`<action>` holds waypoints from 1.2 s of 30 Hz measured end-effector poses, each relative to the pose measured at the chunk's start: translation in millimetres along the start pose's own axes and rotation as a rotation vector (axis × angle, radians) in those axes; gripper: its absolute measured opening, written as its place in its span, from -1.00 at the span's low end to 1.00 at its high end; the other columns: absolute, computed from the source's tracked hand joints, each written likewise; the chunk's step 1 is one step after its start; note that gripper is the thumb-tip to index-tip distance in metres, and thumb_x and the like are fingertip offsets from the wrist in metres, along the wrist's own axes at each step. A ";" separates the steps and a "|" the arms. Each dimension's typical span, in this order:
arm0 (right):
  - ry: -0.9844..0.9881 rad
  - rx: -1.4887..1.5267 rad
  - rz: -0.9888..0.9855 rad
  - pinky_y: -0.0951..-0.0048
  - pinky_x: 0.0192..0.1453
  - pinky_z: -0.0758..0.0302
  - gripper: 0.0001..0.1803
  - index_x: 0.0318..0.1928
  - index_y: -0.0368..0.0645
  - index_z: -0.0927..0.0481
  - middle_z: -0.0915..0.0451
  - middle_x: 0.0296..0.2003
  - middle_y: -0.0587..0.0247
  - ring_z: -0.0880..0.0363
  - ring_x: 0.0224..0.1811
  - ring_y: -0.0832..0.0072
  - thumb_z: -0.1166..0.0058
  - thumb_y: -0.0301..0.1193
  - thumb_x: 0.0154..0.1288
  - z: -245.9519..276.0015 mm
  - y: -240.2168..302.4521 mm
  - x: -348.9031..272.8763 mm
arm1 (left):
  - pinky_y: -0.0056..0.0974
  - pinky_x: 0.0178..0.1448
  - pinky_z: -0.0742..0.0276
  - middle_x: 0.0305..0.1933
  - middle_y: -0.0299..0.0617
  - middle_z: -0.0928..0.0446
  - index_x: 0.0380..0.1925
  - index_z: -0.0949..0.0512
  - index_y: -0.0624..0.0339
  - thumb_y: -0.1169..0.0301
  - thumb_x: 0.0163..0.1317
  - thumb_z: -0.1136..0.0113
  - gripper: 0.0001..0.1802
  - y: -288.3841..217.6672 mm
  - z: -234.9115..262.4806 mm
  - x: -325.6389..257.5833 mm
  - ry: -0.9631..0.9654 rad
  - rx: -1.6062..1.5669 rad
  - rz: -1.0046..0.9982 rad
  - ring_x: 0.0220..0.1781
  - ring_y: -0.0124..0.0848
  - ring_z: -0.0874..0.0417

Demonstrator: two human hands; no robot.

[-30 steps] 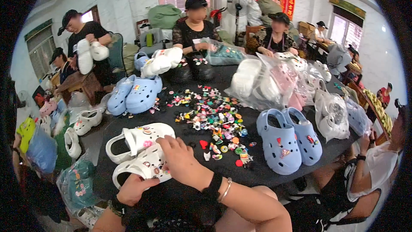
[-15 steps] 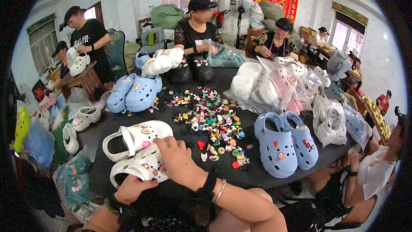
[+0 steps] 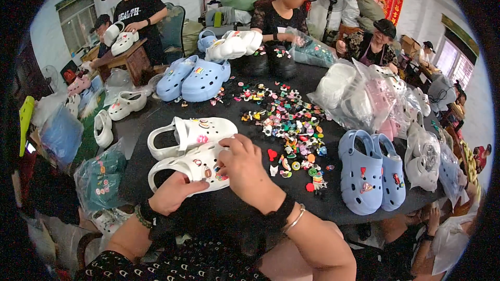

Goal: Decorating plastic clog-style shoes with decorative charms and packing them into bags.

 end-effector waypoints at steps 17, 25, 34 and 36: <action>0.114 -0.243 -0.336 0.12 -0.09 -0.50 -0.87 -0.33 -0.25 -0.56 -0.58 -0.35 -0.01 -0.59 -0.18 0.05 -0.21 -0.53 0.08 21.3 -139.0 -30.3 | -0.40 -0.11 -0.52 -0.15 -0.26 -0.65 -0.01 -0.55 0.43 0.38 0.36 -0.17 -0.67 -10.2 35.0 -11.0 -0.049 0.383 0.146 -0.22 -0.56 -0.59; 0.171 -0.231 -0.332 0.12 -0.01 -0.53 -0.89 -0.32 -0.24 -0.59 -0.58 -0.28 -0.07 -0.58 -0.11 0.05 -0.15 -0.49 0.12 9.8 -136.8 -29.7 | -0.24 -0.48 -0.30 -0.63 -0.01 -0.40 -0.43 -0.58 0.36 0.23 0.26 -0.25 -0.67 -51.2 44.2 -18.4 -0.191 1.080 -0.076 -0.62 -0.42 -0.35; 0.126 -0.320 -0.300 0.20 -0.15 -0.61 -0.89 -0.36 -0.24 -0.61 -0.61 -0.34 -0.03 -0.63 -0.21 0.11 -0.03 -0.50 0.15 4.1 -128.2 -35.1 | -0.31 -0.28 -0.42 -0.38 -0.10 -0.59 -0.24 -0.57 0.37 0.26 0.35 -0.16 -0.69 -100.1 82.7 0.8 -0.466 1.104 -0.307 -0.35 -0.48 -0.54; 0.130 -0.323 -0.322 0.21 -0.15 -0.61 -0.88 -0.36 -0.24 -0.62 -0.61 -0.33 -0.04 -0.64 -0.20 0.12 -0.02 -0.50 0.15 6.7 -127.0 -38.1 | -0.32 -0.25 -0.42 -0.34 -0.08 -0.59 -0.20 -0.55 0.37 0.25 0.35 -0.17 -0.68 -100.3 91.3 11.2 -0.472 1.186 -0.334 -0.32 -0.48 -0.53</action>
Point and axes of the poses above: each hand's wrist, its own x-axis towards the middle knuckle, its own z-axis out of the back of the hand, y = z × x, the point moved 7 cm from there along x, towards the middle knuckle
